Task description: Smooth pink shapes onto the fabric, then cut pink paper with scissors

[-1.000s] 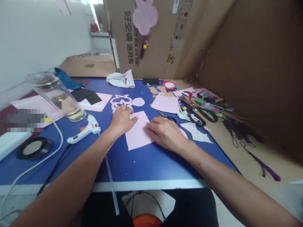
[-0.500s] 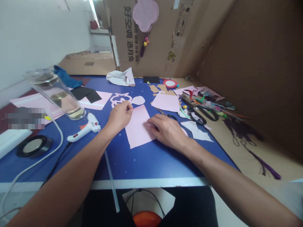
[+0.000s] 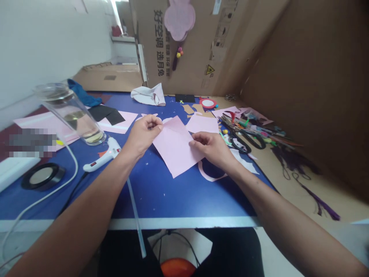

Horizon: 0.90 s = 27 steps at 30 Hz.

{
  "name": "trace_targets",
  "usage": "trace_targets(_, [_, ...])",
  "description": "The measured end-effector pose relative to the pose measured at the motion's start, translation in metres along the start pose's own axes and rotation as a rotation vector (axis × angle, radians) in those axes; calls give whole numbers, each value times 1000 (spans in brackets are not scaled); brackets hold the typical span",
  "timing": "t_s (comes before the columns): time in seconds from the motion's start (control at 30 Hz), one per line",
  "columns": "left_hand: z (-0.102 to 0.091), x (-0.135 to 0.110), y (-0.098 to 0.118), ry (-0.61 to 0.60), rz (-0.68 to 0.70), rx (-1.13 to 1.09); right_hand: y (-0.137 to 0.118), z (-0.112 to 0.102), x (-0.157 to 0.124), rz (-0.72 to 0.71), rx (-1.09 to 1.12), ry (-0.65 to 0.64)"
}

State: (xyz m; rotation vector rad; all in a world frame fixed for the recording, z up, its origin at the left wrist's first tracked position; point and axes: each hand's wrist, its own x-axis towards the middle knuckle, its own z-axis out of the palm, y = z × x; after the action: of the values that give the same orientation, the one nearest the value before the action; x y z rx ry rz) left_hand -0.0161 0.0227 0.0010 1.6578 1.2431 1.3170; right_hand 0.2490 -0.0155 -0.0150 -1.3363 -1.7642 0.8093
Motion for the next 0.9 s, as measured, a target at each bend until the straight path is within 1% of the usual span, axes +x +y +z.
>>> trace_targets(0.07, [2, 0, -1, 8, -68, -99, -3, -1, 0, 57, 83, -34])
trace_targets(0.17, [4, 0, 1, -10, -182, -268, -6, 0, -1, 147, 230, -46])
trace_targets(0.27, [7, -1, 4, -54, -295, -439, -6, 0, 0, 213, 364, -20])
trace_targets(0.37, [9, -4, 7, -96, -360, -554, -4, 0, 3, 231, 456, 32])
trace_targets(0.5, [11, -7, 9, -145, -415, -593, 3, -2, 8, 226, 511, 93])
trace_targets(0.67, [17, -13, 11, -195, -484, -604, 8, -1, 10, 188, 610, 171])
trace_targets(0.8, [24, -18, 10, -270, -505, -597, 8, 1, 10, 183, 707, 189])
trace_targets(0.9, [27, -20, 8, -282, -513, -595, 9, 1, 11, 192, 706, 180])
